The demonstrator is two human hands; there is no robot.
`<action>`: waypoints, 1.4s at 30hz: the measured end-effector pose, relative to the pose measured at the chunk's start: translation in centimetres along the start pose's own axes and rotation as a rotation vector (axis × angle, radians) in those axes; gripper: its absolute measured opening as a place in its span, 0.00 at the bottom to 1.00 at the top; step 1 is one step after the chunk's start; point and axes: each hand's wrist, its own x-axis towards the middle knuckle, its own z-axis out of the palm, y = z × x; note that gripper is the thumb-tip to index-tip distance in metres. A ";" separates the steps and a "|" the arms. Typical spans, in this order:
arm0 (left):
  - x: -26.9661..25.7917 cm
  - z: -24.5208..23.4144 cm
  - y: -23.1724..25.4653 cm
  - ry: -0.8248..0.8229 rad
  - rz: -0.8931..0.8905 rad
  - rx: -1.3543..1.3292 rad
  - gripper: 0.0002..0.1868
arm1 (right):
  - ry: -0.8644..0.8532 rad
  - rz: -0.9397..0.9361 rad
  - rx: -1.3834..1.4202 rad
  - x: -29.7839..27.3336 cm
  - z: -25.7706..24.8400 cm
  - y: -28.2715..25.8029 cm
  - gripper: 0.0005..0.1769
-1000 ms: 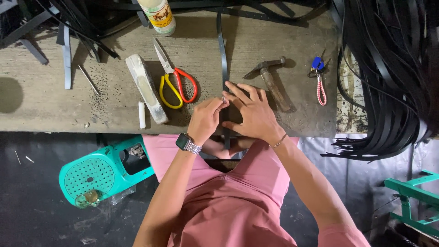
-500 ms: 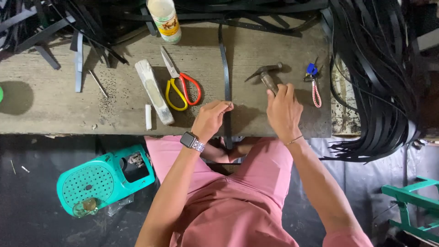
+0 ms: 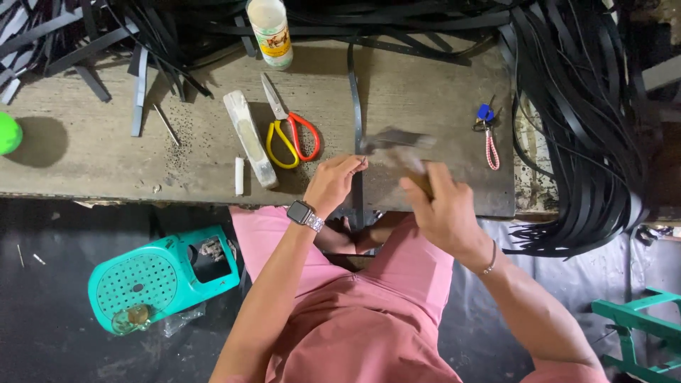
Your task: The person is using a hammer and a small metal punch to create holes in a long black leather strap on a workbench.
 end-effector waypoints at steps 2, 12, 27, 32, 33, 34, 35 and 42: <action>0.3 -0.1 0.6 0.013 -0.001 0.003 0.09 | 0.150 0.055 0.040 -1.7 0.9 2.3 0.21; 0.1 -0.3 0.4 -0.011 -0.009 -0.011 0.08 | 0.023 0.112 0.027 1.8 1.2 2.8 0.21; 0.7 -0.4 0.9 0.007 -0.038 -0.009 0.08 | -0.143 -0.253 -0.122 4.3 9.5 3.1 0.35; 0.8 -1.0 0.2 0.177 -0.290 -0.313 0.12 | -0.169 -0.257 -0.131 4.2 9.3 2.8 0.36; 1.0 -1.4 0.4 0.176 -0.291 -0.313 0.12 | -0.170 -0.256 -0.130 4.0 9.2 2.7 0.36; 1.1 -1.8 0.6 0.214 -0.374 -0.436 0.11 | -0.151 -0.268 -0.127 3.8 9.1 2.7 0.35; 1.2 -2.2 0.8 0.252 -0.457 -0.559 0.11 | -0.132 -0.281 -0.123 3.6 9.0 2.6 0.34; 1.1 -1.5 1.2 0.191 -0.373 -0.435 0.09 | -0.112 -0.285 -0.122 3.3 8.9 2.4 0.41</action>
